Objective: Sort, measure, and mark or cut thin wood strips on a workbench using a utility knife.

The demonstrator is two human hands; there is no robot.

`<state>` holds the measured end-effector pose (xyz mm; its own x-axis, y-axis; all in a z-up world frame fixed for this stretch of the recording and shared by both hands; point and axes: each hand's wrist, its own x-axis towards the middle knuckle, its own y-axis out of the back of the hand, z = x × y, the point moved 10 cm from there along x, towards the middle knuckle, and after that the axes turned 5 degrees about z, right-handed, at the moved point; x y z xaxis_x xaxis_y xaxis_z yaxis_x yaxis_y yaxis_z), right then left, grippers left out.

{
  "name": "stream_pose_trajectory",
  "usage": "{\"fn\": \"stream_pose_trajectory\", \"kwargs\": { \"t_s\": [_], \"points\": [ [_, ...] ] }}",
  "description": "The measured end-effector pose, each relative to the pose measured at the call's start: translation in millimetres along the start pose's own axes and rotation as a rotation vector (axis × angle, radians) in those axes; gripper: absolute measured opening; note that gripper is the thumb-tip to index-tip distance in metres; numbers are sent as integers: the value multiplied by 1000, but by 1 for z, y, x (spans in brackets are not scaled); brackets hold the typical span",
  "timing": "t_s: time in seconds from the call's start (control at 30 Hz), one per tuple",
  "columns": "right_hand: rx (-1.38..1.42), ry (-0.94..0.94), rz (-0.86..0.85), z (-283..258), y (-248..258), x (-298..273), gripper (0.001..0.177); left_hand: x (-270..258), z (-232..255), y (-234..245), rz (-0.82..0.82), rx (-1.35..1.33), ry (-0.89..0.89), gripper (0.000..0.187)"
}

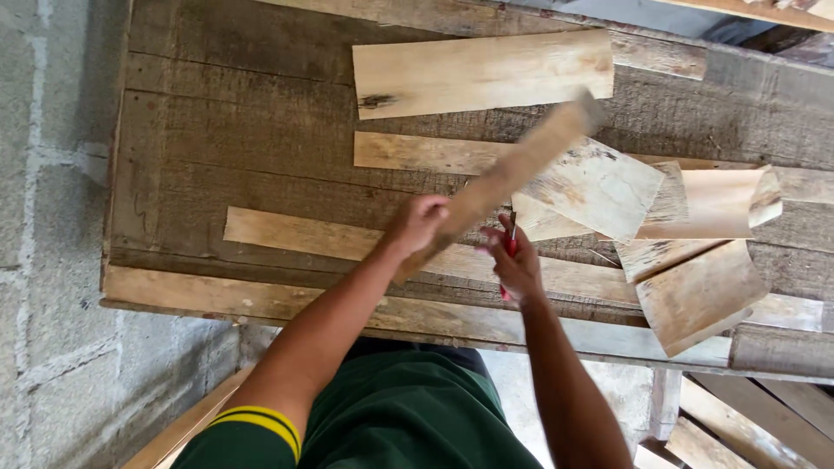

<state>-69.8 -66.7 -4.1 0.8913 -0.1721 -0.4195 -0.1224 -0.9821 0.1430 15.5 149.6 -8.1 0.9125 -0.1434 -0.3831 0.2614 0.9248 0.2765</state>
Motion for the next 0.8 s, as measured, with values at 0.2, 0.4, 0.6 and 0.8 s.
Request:
{"fn": "stream_pose_trajectory", "kwargs": {
  "t_s": [0.2,0.4,0.6,0.8],
  "points": [
    [357,-210,331,77,23,-4,15,25,33,-51,-117,378,-229,18],
    [602,-263,578,121,83,-13,13,70,65,3,445,810,-860,57],
    [579,-242,730,133,123,-21,17,98,45,-3,155,1060,-739,54],
    [413,-185,837,124,141,-40,31,72,89,15,196,791,-632,30]
  ]
}}
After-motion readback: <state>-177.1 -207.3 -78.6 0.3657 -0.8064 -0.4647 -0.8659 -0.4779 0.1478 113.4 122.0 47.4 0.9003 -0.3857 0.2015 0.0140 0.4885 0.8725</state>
